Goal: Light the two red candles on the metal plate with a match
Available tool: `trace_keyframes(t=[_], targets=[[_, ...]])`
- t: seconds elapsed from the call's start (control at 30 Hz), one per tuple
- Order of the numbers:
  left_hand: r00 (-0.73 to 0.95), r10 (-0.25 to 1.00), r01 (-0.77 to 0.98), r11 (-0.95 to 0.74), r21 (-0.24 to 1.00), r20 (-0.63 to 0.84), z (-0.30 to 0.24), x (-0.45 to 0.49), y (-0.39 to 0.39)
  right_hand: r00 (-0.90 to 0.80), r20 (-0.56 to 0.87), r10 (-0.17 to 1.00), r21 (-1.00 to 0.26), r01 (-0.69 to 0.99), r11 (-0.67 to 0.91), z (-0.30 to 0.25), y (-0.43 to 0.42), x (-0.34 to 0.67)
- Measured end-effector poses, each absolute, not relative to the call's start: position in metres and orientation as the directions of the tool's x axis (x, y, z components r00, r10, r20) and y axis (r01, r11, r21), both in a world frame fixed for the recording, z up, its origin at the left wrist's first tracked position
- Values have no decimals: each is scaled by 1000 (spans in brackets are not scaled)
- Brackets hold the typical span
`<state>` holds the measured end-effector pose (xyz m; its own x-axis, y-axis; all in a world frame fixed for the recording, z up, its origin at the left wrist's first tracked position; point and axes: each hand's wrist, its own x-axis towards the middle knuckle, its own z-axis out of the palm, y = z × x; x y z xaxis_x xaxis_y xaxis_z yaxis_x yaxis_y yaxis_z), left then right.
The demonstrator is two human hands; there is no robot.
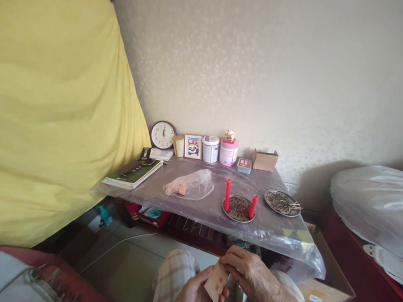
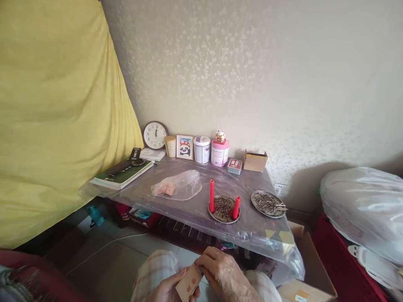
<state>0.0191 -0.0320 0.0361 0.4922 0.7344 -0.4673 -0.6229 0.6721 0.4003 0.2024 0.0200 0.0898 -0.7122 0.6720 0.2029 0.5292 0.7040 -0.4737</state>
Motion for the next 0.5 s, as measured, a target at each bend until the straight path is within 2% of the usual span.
trace_keyframes(t=[0.23,0.5], targets=[[509,740,-584,673,454,-440,27,18,-31,-725,216,653,-487,500,716,85,22,205],[496,769,-608,639,470,-404,17,20,-30,-726,158,670,-521,515,681,90,20,204]])
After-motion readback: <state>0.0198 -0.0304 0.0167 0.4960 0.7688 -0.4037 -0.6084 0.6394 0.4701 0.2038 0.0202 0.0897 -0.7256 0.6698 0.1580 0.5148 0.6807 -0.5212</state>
